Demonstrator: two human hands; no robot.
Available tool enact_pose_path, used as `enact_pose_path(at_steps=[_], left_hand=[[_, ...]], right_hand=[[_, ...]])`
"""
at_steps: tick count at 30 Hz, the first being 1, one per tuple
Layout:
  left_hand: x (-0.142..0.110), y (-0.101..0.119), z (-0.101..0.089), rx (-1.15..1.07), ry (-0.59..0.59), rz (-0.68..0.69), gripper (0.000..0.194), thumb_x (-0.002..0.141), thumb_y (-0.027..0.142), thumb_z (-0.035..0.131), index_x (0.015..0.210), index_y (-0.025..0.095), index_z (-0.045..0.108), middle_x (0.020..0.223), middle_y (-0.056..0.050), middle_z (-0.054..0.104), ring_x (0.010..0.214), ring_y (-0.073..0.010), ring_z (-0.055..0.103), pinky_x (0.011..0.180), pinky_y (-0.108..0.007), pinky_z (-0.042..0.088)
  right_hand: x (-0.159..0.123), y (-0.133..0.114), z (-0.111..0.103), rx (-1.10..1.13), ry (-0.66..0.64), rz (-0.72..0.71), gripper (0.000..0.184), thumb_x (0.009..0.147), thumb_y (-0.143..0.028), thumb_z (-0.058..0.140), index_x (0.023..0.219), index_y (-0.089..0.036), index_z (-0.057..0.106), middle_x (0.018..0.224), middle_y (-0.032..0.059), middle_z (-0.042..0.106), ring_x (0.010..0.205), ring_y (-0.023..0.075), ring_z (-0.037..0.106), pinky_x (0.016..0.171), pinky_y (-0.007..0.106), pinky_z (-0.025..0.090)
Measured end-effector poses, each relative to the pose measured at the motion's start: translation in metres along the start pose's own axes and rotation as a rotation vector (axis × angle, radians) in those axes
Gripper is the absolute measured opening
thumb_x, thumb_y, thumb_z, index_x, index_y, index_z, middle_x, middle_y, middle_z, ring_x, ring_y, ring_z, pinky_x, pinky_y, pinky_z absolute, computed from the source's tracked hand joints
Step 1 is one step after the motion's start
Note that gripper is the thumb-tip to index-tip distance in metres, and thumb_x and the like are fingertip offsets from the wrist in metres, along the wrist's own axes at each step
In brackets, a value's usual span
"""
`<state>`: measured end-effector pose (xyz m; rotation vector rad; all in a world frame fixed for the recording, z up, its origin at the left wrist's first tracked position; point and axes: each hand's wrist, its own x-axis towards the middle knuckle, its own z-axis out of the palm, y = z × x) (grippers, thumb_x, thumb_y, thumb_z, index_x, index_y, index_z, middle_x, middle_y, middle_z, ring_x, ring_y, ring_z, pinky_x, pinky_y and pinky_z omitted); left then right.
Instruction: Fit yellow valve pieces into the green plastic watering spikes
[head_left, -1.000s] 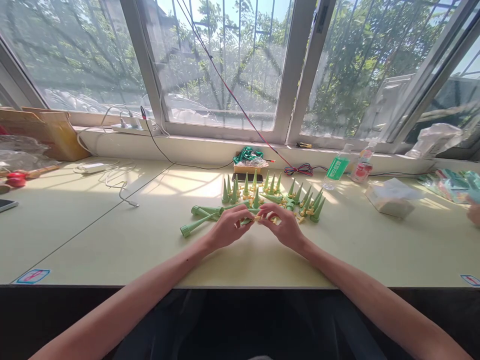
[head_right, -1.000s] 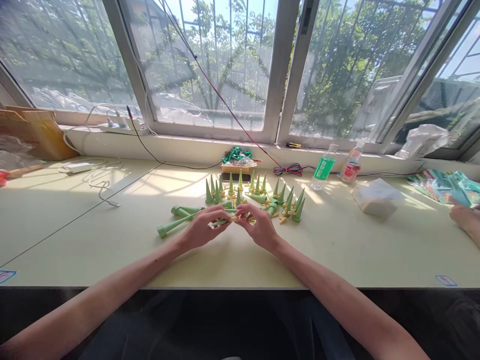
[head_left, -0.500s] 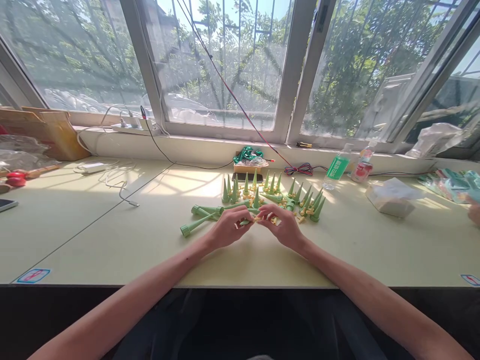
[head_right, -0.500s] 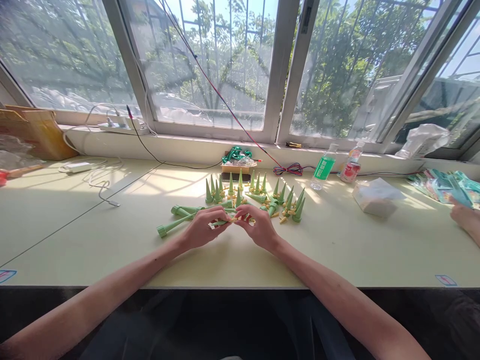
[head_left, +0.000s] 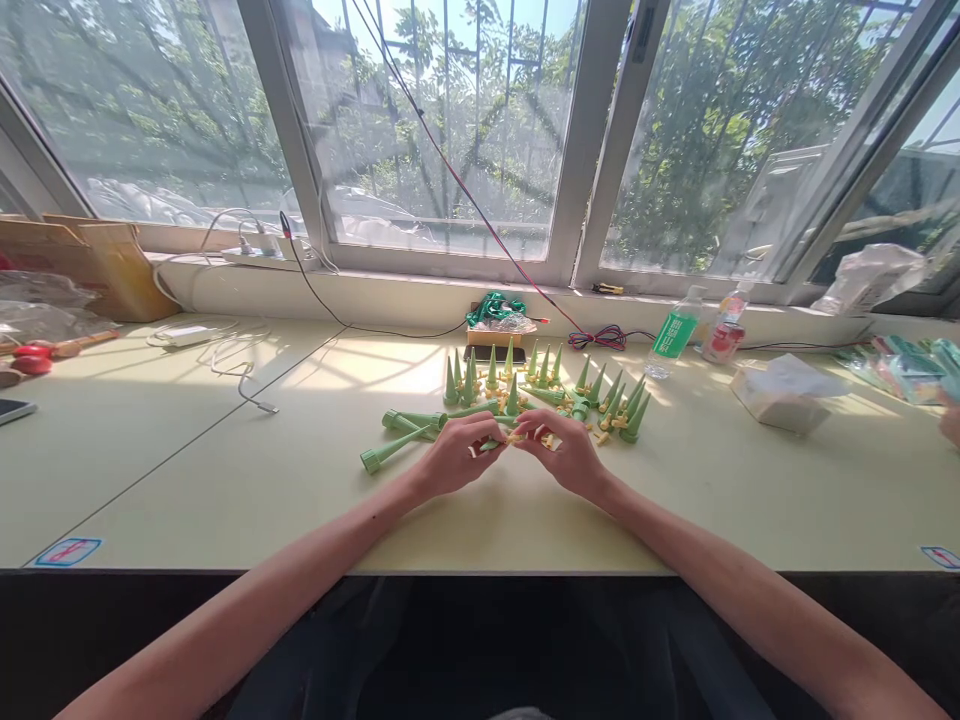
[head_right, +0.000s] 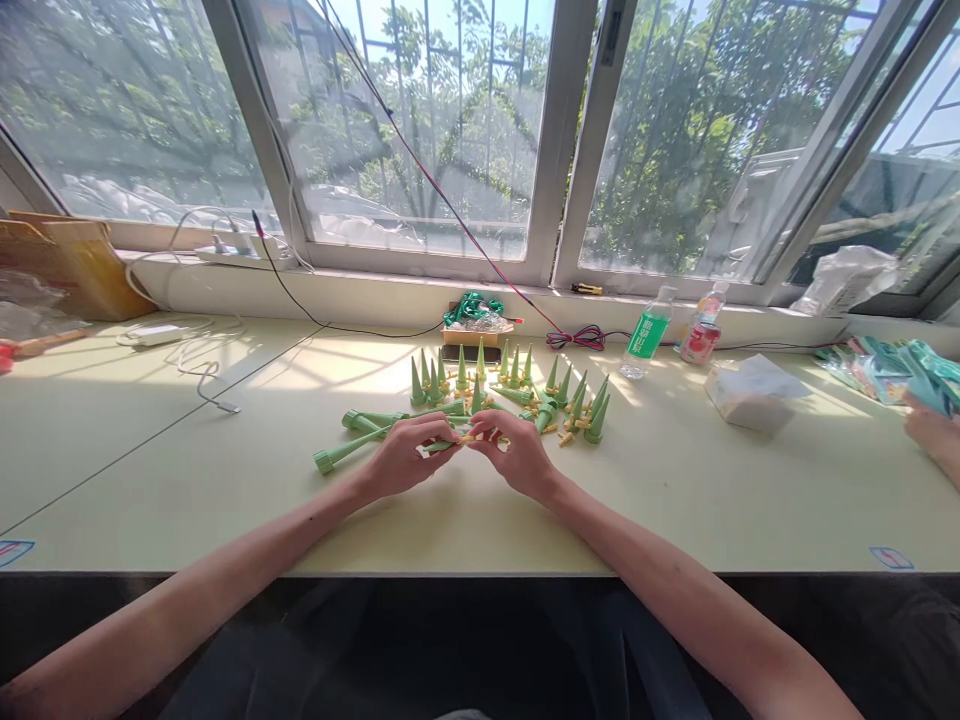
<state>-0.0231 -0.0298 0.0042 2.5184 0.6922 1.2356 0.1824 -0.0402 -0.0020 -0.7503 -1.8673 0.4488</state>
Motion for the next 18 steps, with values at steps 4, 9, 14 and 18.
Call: enact_pose_path(at_steps=[4, 9, 14, 18], left_hand=[[-0.0001, -0.0002, -0.0002, -0.003, -0.006, -0.007, 0.011, 0.090, 0.017, 0.057, 0.081, 0.015, 0.063, 0.076, -0.003, 0.060, 0.063, -0.0105, 0.055, 0.055, -0.021, 0.046], [-0.0005, -0.0003, -0.0001, -0.005, -0.013, -0.011, 0.010, 0.089, 0.015, 0.057, 0.082, 0.015, 0.063, 0.076, -0.003, 0.060, 0.063, -0.0104, 0.055, 0.054, -0.021, 0.045], [-0.0001, 0.0005, -0.0006, 0.004, -0.014, -0.008, 0.010, 0.089, 0.015, 0.058, 0.081, 0.015, 0.063, 0.076, -0.003, 0.061, 0.063, -0.0105, 0.056, 0.054, -0.021, 0.045], [0.0005, 0.0014, -0.0013, 0.015, -0.017, 0.000, 0.010, 0.089, 0.015, 0.058, 0.081, 0.015, 0.063, 0.075, -0.002, 0.060, 0.062, -0.0103, 0.055, 0.054, -0.020, 0.045]], right_hand=[[-0.0003, 0.0015, 0.0005, 0.005, -0.002, 0.004, 0.016, 0.085, -0.029, 0.069, 0.099, -0.022, 0.065, 0.086, 0.0047, 0.074, 0.075, 0.0179, 0.069, 0.066, 0.032, 0.057], [-0.0008, 0.0023, 0.0007, 0.013, -0.006, -0.002, 0.016, 0.085, -0.028, 0.069, 0.100, -0.021, 0.065, 0.087, 0.0051, 0.074, 0.076, 0.0179, 0.069, 0.066, 0.032, 0.057], [-0.0010, 0.0025, 0.0009, 0.017, -0.004, -0.001, 0.016, 0.085, -0.027, 0.069, 0.099, -0.021, 0.065, 0.086, 0.0049, 0.074, 0.075, 0.0177, 0.069, 0.065, 0.032, 0.057], [-0.0011, 0.0027, 0.0012, 0.014, -0.007, 0.007, 0.016, 0.085, -0.026, 0.069, 0.099, -0.021, 0.065, 0.086, 0.0049, 0.074, 0.076, 0.0178, 0.069, 0.065, 0.031, 0.057]])
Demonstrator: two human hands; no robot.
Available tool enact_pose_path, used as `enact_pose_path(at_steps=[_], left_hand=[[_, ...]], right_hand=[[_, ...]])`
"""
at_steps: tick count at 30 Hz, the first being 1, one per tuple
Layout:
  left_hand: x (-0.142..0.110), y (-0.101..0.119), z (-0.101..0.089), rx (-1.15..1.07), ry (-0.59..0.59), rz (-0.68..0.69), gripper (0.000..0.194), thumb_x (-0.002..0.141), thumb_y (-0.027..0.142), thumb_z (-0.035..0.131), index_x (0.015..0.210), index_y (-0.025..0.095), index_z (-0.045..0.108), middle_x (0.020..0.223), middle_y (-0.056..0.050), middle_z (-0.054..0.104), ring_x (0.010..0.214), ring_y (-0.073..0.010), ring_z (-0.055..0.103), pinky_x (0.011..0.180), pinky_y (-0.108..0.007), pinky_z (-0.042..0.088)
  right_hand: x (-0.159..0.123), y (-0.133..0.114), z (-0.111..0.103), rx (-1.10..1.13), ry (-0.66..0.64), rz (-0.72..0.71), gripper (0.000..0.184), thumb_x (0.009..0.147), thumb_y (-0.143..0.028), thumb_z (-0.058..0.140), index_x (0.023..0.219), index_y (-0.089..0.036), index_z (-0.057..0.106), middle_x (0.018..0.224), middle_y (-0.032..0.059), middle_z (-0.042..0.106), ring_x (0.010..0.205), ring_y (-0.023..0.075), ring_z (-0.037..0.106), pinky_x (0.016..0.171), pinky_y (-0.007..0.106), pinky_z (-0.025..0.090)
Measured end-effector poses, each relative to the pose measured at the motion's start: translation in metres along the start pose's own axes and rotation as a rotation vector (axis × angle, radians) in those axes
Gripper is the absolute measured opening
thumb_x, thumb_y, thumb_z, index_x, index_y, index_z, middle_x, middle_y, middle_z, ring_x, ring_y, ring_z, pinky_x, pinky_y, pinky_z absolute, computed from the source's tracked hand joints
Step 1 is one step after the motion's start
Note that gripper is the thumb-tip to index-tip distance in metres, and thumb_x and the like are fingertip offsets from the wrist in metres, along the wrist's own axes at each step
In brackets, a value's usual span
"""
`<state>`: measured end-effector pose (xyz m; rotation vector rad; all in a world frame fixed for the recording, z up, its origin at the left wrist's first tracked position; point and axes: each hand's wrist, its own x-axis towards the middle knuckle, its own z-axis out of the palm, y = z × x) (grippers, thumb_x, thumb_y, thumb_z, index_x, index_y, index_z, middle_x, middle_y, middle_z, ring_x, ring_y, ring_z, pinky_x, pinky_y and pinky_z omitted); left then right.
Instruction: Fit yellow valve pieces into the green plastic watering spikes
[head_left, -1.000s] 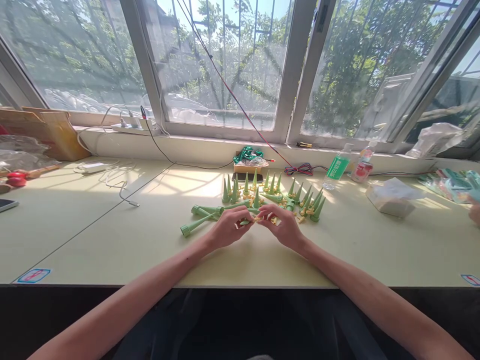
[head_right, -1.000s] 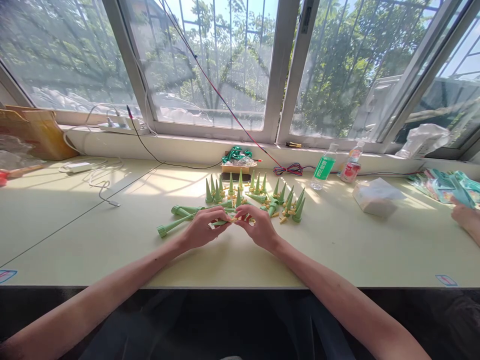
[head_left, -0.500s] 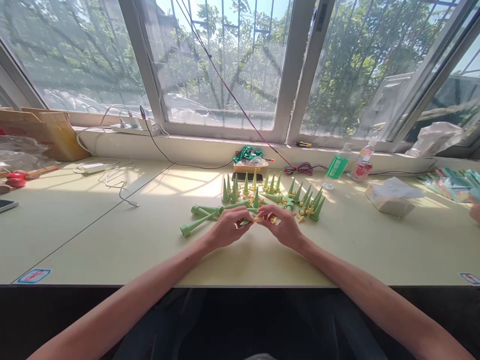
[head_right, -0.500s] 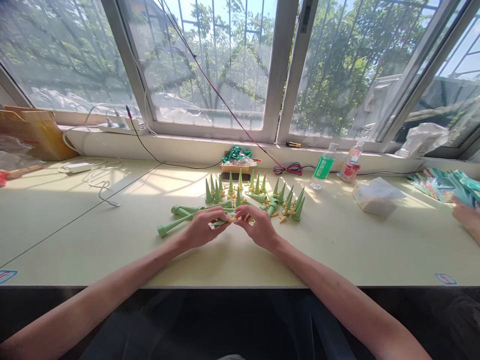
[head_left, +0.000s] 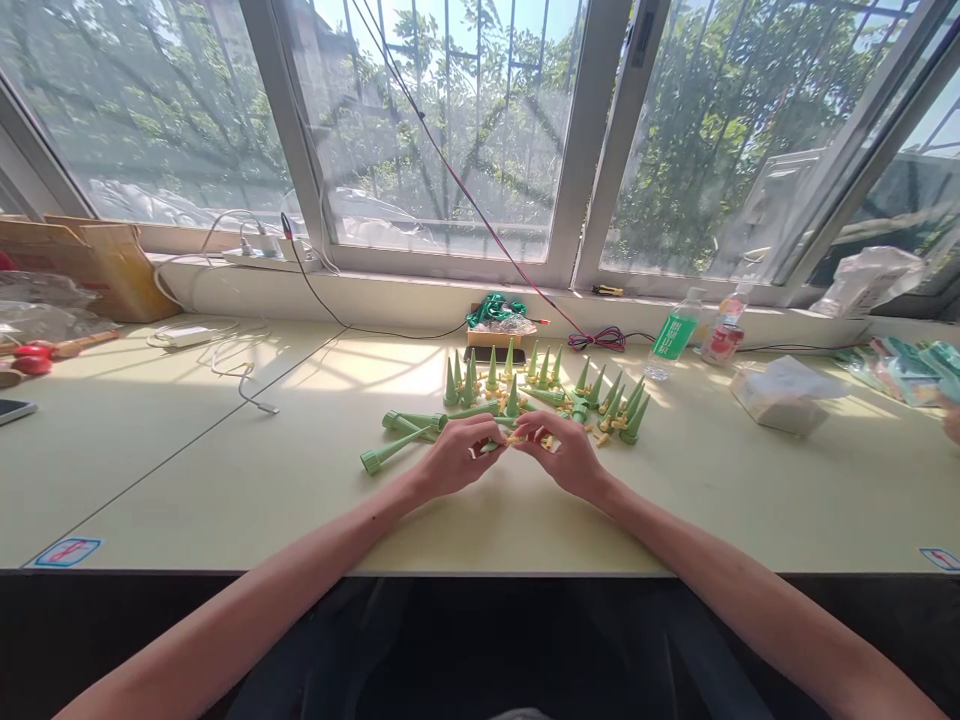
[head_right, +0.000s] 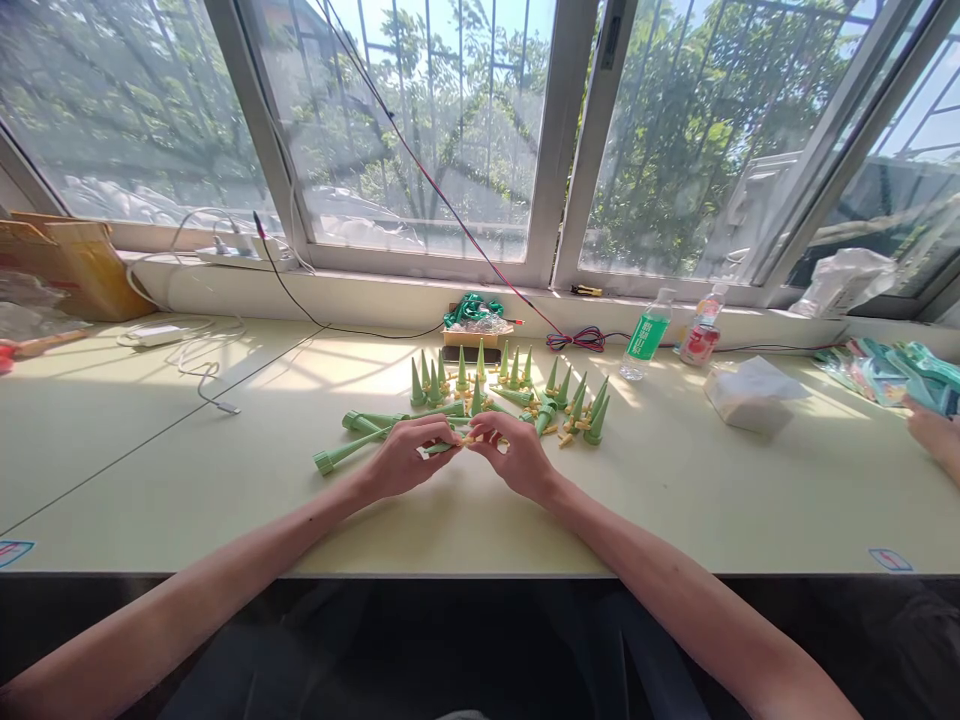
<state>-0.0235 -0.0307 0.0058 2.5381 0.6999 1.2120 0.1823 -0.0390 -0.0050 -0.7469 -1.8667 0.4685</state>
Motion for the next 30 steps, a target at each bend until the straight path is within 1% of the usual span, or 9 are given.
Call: enact_pose_path(at_steps=[7, 12, 18, 22, 30], left_hand=[[0.0000, -0.0024, 0.0013, 0.003, 0.012, 0.033, 0.010, 0.089, 0.013, 0.058, 0.081, 0.015, 0.063, 0.073, -0.002, 0.059, 0.061, -0.0097, 0.053, 0.053, -0.020, 0.044], [-0.0010, -0.0055, 0.0027, 0.015, 0.000, 0.038, 0.010, 0.089, 0.013, 0.057, 0.081, 0.015, 0.062, 0.074, -0.002, 0.058, 0.061, -0.0101, 0.051, 0.053, -0.021, 0.041], [-0.0018, -0.0071, 0.0033, 0.015, -0.005, 0.041, 0.009, 0.089, 0.012, 0.057, 0.081, 0.015, 0.061, 0.077, -0.002, 0.059, 0.062, -0.0104, 0.052, 0.056, -0.021, 0.043], [-0.0018, -0.0063, 0.0035, 0.015, -0.006, 0.043, 0.009, 0.089, 0.012, 0.057, 0.081, 0.015, 0.061, 0.075, -0.002, 0.058, 0.061, -0.0098, 0.051, 0.054, -0.021, 0.041], [-0.0019, -0.0049, 0.0035, 0.018, -0.006, 0.057, 0.010, 0.088, 0.010, 0.057, 0.081, 0.015, 0.060, 0.074, -0.001, 0.055, 0.060, -0.0089, 0.049, 0.053, -0.020, 0.040]], right_hand=[[-0.0006, 0.0021, 0.0004, -0.014, 0.005, -0.009, 0.016, 0.084, -0.025, 0.070, 0.099, -0.020, 0.065, 0.086, 0.0049, 0.074, 0.075, 0.0171, 0.069, 0.065, 0.030, 0.057], [-0.0005, 0.0030, 0.0007, -0.019, 0.016, -0.018, 0.016, 0.084, -0.023, 0.070, 0.098, -0.021, 0.065, 0.085, 0.0046, 0.074, 0.075, 0.0175, 0.069, 0.064, 0.030, 0.057], [-0.0006, 0.0025, 0.0008, -0.016, 0.021, 0.002, 0.016, 0.082, -0.022, 0.071, 0.097, -0.021, 0.065, 0.084, 0.0047, 0.074, 0.075, 0.0182, 0.070, 0.063, 0.030, 0.057], [-0.0007, 0.0025, 0.0007, -0.022, 0.022, 0.013, 0.014, 0.082, -0.023, 0.071, 0.095, -0.021, 0.065, 0.083, 0.0047, 0.074, 0.075, 0.0187, 0.071, 0.063, 0.030, 0.057], [-0.0013, 0.0030, 0.0012, -0.031, 0.024, 0.043, 0.012, 0.082, -0.022, 0.071, 0.091, -0.021, 0.063, 0.078, 0.0027, 0.072, 0.069, 0.0174, 0.069, 0.062, 0.030, 0.056]])
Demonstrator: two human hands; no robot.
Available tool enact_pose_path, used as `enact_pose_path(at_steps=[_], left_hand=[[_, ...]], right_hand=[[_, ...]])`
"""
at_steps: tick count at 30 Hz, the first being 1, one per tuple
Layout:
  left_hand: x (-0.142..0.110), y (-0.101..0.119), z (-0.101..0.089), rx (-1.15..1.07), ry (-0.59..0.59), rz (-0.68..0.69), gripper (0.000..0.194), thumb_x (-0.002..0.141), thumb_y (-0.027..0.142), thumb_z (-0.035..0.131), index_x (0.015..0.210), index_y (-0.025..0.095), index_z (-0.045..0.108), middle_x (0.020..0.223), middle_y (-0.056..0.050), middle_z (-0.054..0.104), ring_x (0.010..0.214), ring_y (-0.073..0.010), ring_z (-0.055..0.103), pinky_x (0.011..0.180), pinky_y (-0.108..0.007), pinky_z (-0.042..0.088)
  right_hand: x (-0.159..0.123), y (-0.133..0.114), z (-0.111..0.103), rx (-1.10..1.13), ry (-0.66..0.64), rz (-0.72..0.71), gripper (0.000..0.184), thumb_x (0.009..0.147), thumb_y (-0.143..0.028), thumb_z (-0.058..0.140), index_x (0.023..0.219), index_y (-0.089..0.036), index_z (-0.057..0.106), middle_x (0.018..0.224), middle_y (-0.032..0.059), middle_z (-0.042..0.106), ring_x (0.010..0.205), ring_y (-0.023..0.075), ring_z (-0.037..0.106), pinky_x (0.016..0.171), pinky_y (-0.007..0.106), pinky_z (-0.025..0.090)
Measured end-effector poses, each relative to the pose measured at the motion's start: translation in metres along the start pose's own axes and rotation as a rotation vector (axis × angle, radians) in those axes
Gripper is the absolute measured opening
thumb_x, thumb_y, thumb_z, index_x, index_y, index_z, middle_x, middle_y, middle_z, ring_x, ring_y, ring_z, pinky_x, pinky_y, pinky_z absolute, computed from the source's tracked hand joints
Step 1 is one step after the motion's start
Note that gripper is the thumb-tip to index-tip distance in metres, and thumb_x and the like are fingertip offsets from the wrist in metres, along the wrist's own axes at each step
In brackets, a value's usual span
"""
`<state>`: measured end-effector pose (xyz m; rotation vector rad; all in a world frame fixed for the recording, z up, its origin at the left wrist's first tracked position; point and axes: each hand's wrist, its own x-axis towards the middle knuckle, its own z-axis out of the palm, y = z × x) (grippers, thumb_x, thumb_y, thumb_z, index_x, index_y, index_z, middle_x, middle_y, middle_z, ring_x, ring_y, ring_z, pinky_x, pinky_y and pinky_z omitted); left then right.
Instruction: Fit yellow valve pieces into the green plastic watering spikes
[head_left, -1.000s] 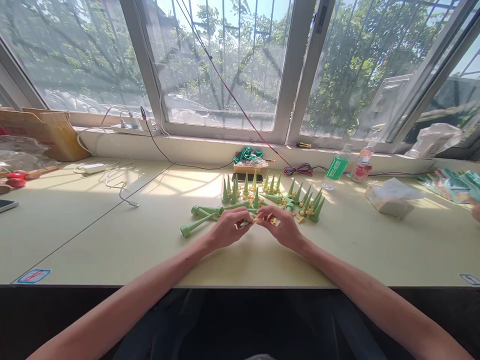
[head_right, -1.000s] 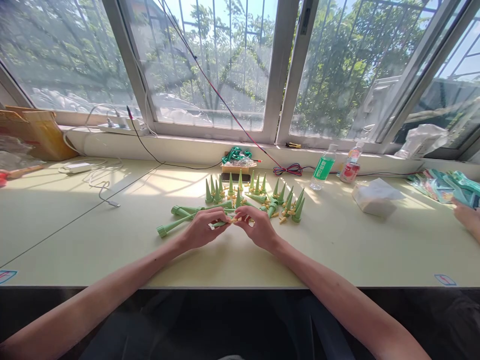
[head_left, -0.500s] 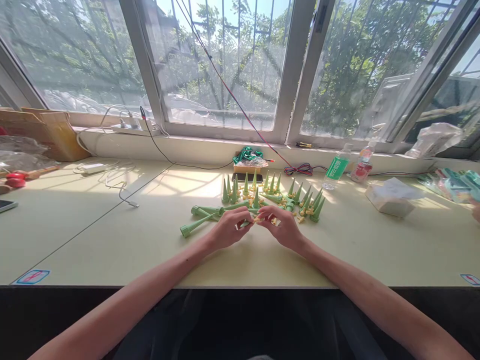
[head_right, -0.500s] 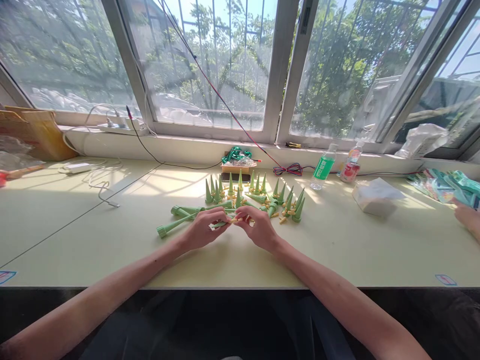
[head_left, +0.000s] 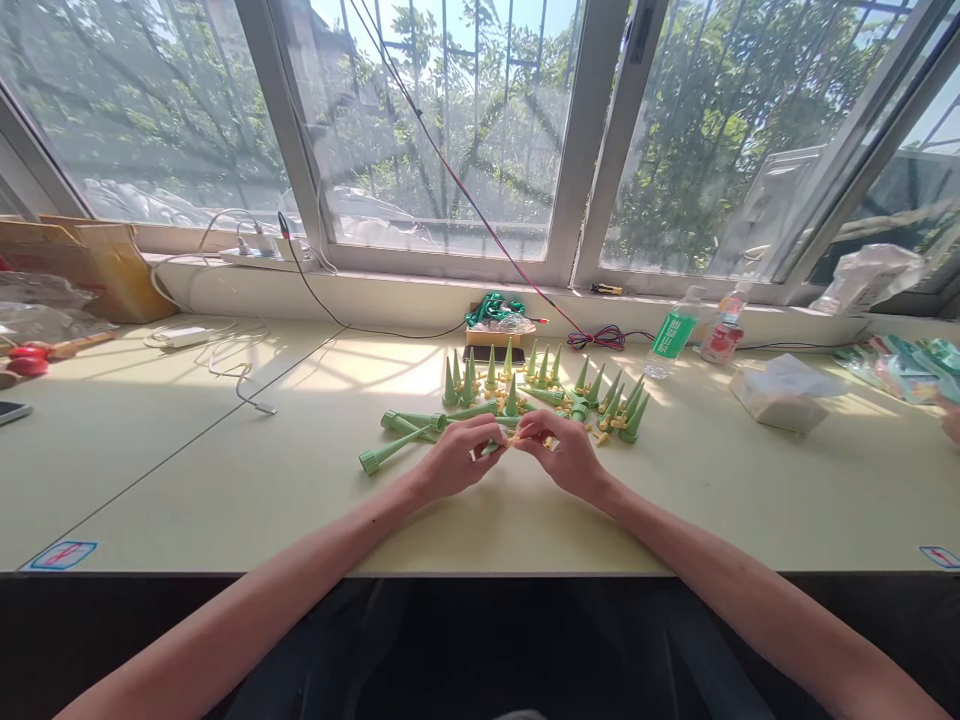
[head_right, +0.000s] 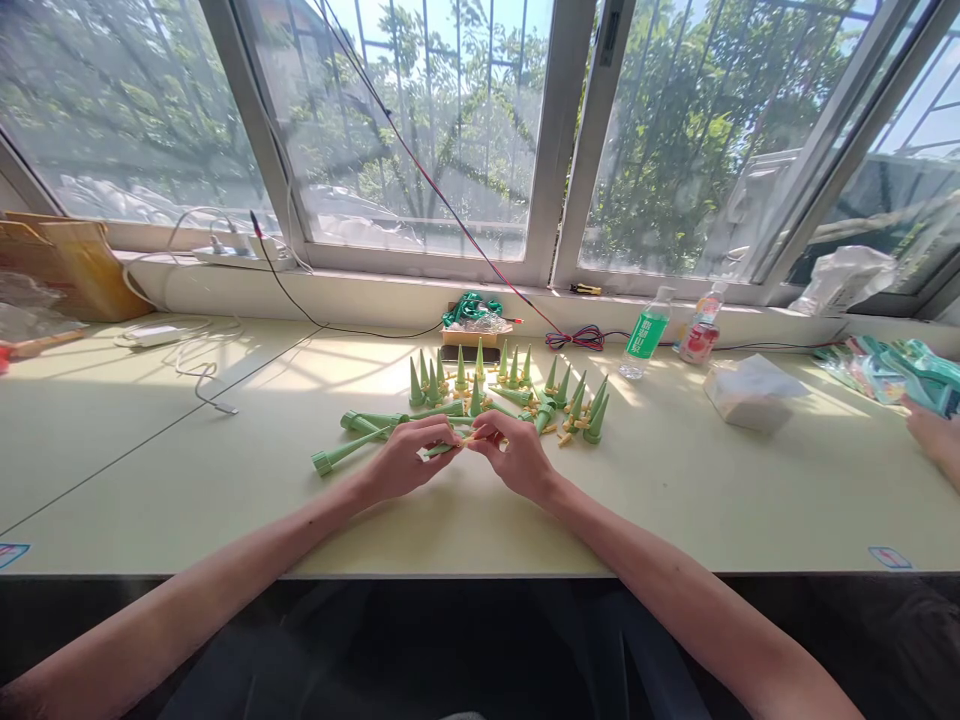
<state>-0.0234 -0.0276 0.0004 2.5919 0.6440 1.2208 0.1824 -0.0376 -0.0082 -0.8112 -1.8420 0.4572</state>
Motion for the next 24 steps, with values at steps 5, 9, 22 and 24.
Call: enact_pose_path(at_steps=[5, 9, 22, 24], left_hand=[[0.0001, -0.0006, 0.0000, 0.010, 0.005, 0.006, 0.009, 0.089, 0.010, 0.057, 0.081, 0.016, 0.060, 0.075, -0.001, 0.056, 0.060, -0.0088, 0.049, 0.054, -0.020, 0.041], [0.0004, -0.0016, 0.0004, 0.015, 0.023, 0.008, 0.009, 0.090, 0.012, 0.057, 0.082, 0.016, 0.061, 0.074, 0.000, 0.055, 0.059, -0.0088, 0.048, 0.053, -0.020, 0.040], [0.0007, 0.0016, 0.0013, -0.002, 0.027, -0.016, 0.010, 0.091, 0.016, 0.058, 0.081, 0.016, 0.062, 0.074, -0.001, 0.057, 0.059, -0.0090, 0.052, 0.053, -0.020, 0.043], [0.0007, 0.0025, 0.0009, -0.006, 0.024, -0.023, 0.011, 0.091, 0.017, 0.057, 0.081, 0.015, 0.062, 0.074, -0.001, 0.057, 0.058, -0.0091, 0.052, 0.053, -0.020, 0.043]], right_hand=[[0.0006, -0.0001, 0.0007, 0.023, -0.002, 0.017, 0.011, 0.082, -0.022, 0.070, 0.089, -0.021, 0.062, 0.077, 0.0020, 0.071, 0.068, 0.0167, 0.067, 0.063, 0.030, 0.056], [0.0015, -0.0022, -0.0002, 0.025, -0.023, 0.010, 0.010, 0.084, -0.024, 0.069, 0.091, -0.021, 0.063, 0.082, 0.0028, 0.069, 0.074, 0.0168, 0.066, 0.065, 0.030, 0.055], [0.0005, 0.0007, -0.0002, 0.017, -0.012, 0.007, 0.015, 0.083, -0.026, 0.070, 0.095, -0.021, 0.062, 0.082, 0.0041, 0.073, 0.076, 0.0191, 0.071, 0.066, 0.031, 0.057], [0.0004, 0.0008, -0.0004, 0.003, -0.013, 0.010, 0.014, 0.083, -0.025, 0.070, 0.095, -0.022, 0.062, 0.081, 0.0035, 0.073, 0.074, 0.0187, 0.071, 0.065, 0.031, 0.057]])
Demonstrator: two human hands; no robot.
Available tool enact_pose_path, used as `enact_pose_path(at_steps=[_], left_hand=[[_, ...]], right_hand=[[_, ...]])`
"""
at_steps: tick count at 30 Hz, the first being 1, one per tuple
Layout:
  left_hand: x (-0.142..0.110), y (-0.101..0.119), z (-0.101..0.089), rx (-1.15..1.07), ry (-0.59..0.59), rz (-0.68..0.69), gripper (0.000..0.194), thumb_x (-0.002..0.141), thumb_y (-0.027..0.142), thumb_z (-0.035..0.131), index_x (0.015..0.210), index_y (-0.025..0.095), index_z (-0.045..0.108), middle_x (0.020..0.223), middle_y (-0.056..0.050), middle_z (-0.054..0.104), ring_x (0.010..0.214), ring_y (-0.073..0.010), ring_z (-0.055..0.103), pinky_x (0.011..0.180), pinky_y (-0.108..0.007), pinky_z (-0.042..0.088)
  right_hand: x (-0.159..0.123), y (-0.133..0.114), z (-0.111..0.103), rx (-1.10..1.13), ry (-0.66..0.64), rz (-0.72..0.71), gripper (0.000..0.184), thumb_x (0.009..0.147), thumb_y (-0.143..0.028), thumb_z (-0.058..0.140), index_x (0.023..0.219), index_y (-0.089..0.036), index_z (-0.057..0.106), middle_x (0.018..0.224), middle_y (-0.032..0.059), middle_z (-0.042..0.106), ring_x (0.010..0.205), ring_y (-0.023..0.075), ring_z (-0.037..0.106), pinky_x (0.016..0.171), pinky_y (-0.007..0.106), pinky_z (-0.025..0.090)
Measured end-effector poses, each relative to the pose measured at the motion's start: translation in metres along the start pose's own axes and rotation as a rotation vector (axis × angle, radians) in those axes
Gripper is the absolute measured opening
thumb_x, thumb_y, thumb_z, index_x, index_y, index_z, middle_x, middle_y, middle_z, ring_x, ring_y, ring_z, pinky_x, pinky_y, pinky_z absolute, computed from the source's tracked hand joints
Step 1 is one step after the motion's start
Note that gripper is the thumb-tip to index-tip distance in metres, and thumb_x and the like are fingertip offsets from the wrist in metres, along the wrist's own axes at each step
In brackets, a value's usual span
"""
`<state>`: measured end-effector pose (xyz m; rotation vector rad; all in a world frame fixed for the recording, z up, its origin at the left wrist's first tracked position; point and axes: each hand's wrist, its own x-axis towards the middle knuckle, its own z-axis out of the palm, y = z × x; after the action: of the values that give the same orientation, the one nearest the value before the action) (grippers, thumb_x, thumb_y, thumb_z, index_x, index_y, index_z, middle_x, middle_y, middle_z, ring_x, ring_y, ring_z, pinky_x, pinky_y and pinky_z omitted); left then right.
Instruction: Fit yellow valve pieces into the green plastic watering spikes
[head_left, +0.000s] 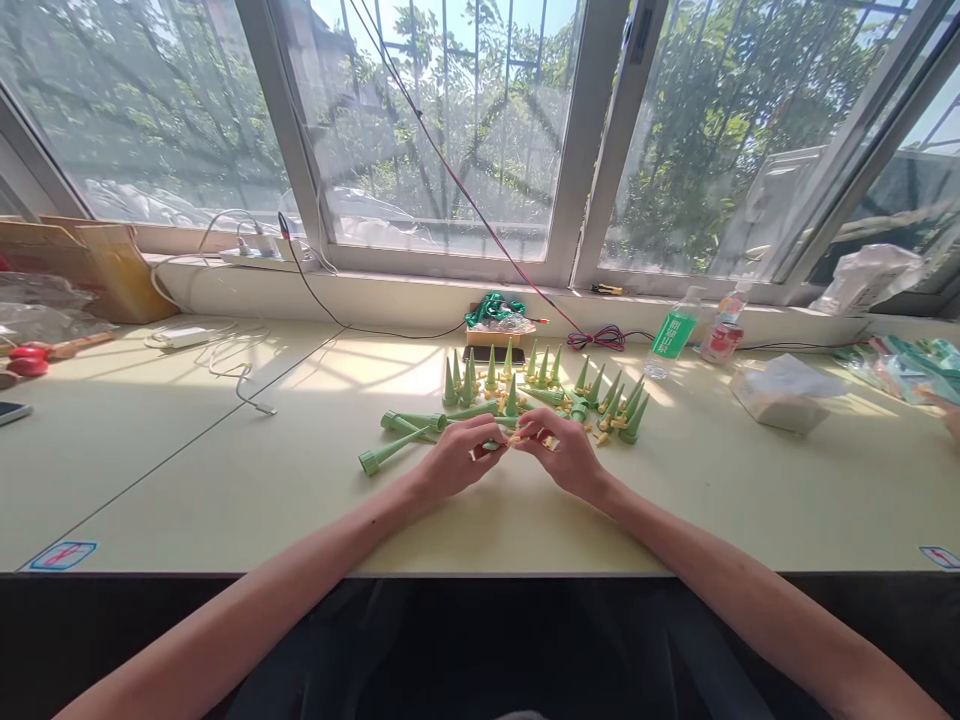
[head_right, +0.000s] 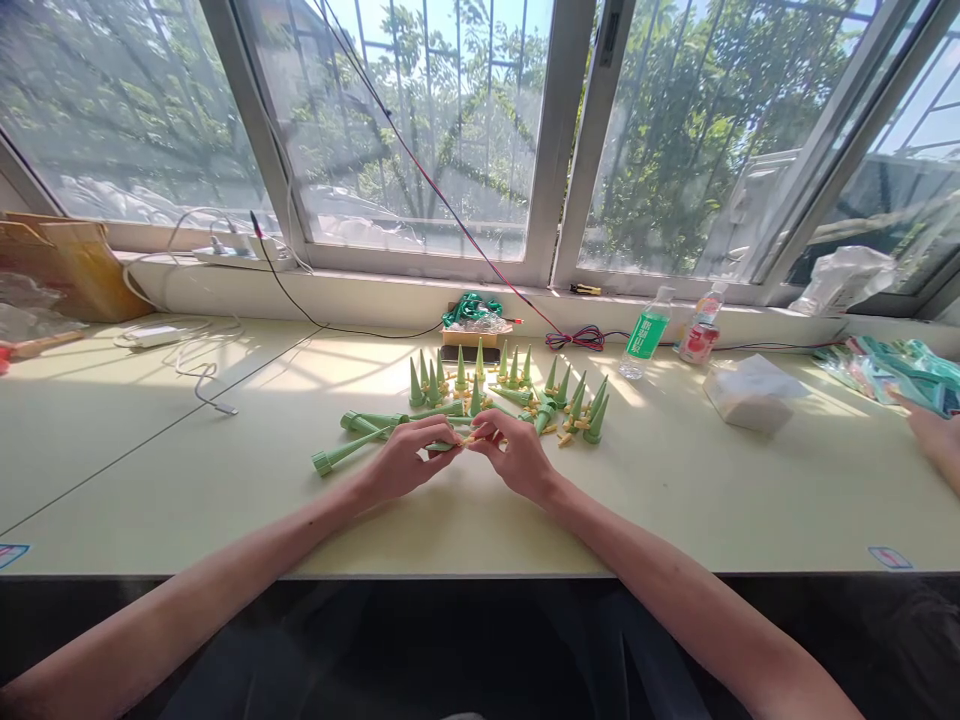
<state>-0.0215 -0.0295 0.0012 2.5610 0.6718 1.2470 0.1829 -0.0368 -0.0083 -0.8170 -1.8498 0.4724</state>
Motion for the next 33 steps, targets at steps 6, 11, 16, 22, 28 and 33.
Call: enact_pose_path(at_steps=[6, 11, 16, 22, 28, 33], left_hand=[[0.0003, -0.0014, -0.0003, 0.002, 0.000, 0.022, 0.013, 0.091, 0.017, 0.057, 0.080, 0.016, 0.062, 0.072, -0.001, 0.057, 0.058, -0.0095, 0.052, 0.052, -0.021, 0.043], [0.0000, -0.0041, -0.0001, 0.010, -0.004, 0.019, 0.010, 0.090, 0.015, 0.057, 0.083, 0.016, 0.062, 0.075, -0.001, 0.057, 0.059, -0.0094, 0.051, 0.053, -0.020, 0.042], [-0.0007, -0.0035, 0.0001, 0.019, -0.017, 0.023, 0.010, 0.090, 0.013, 0.057, 0.083, 0.016, 0.063, 0.075, -0.001, 0.057, 0.058, -0.0089, 0.051, 0.053, -0.020, 0.042], [-0.0016, -0.0043, 0.0011, 0.017, -0.023, 0.019, 0.011, 0.090, 0.013, 0.057, 0.080, 0.016, 0.063, 0.074, -0.001, 0.058, 0.060, -0.0097, 0.052, 0.054, -0.021, 0.042], [-0.0022, -0.0046, 0.0010, 0.008, -0.036, 0.026, 0.013, 0.091, 0.015, 0.057, 0.080, 0.016, 0.063, 0.076, -0.002, 0.059, 0.062, -0.0108, 0.055, 0.055, -0.021, 0.044], [-0.0019, -0.0052, 0.0014, 0.030, -0.026, 0.039, 0.014, 0.092, 0.016, 0.056, 0.079, 0.016, 0.062, 0.075, -0.003, 0.060, 0.061, -0.0111, 0.055, 0.054, -0.021, 0.043]], right_hand=[[-0.0001, -0.0021, -0.0001, -0.006, 0.000, 0.011, 0.013, 0.084, -0.027, 0.070, 0.093, -0.022, 0.062, 0.077, 0.0026, 0.072, 0.070, 0.0182, 0.069, 0.063, 0.031, 0.057], [0.0012, -0.0050, -0.0006, 0.011, -0.015, 0.011, 0.014, 0.084, -0.028, 0.069, 0.095, -0.021, 0.062, 0.085, 0.0042, 0.071, 0.076, 0.0175, 0.068, 0.065, 0.030, 0.056], [0.0013, -0.0040, -0.0010, 0.037, -0.035, -0.006, 0.017, 0.084, -0.027, 0.070, 0.097, -0.021, 0.061, 0.087, 0.0046, 0.072, 0.077, 0.0177, 0.068, 0.065, 0.030, 0.056], [0.0000, -0.0024, -0.0002, 0.004, -0.025, 0.014, 0.016, 0.083, -0.021, 0.071, 0.096, -0.021, 0.061, 0.081, 0.0040, 0.074, 0.075, 0.0188, 0.071, 0.065, 0.031, 0.057], [-0.0003, -0.0015, -0.0011, -0.004, -0.044, 0.014, 0.015, 0.083, -0.019, 0.070, 0.095, -0.021, 0.061, 0.078, 0.0024, 0.073, 0.067, 0.0163, 0.069, 0.061, 0.029, 0.056], [-0.0001, 0.0006, 0.0002, -0.012, -0.044, 0.021, 0.012, 0.084, -0.023, 0.069, 0.094, -0.022, 0.062, 0.079, 0.0030, 0.072, 0.071, 0.0176, 0.069, 0.062, 0.030, 0.056]])
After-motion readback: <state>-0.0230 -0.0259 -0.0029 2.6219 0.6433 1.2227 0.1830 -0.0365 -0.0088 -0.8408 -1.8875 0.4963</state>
